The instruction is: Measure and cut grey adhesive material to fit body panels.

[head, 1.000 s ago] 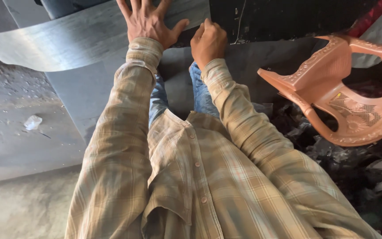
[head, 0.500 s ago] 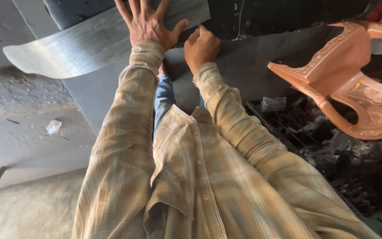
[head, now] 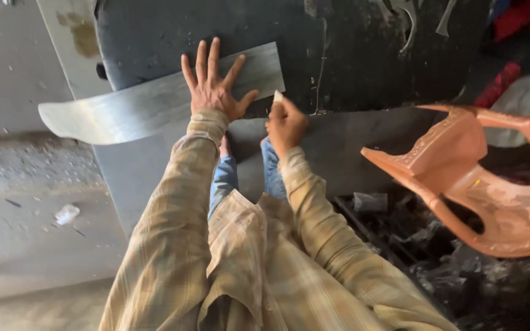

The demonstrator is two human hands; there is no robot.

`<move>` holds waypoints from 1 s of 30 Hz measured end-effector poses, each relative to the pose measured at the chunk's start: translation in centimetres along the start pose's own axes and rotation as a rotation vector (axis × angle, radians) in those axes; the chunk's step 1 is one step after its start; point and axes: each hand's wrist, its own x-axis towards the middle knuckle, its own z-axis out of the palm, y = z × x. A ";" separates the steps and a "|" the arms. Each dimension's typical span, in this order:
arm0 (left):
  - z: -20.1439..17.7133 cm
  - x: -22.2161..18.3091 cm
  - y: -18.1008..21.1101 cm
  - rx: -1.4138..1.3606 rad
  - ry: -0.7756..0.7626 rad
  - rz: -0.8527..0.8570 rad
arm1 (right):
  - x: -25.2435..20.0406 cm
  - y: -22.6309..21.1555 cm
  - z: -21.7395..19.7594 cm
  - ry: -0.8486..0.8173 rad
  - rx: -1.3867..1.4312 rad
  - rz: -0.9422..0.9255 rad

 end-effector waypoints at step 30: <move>-21.0 -1.9 19.1 -0.498 -0.217 0.007 | 1.2 -12.8 -23.3 -0.797 0.394 -0.300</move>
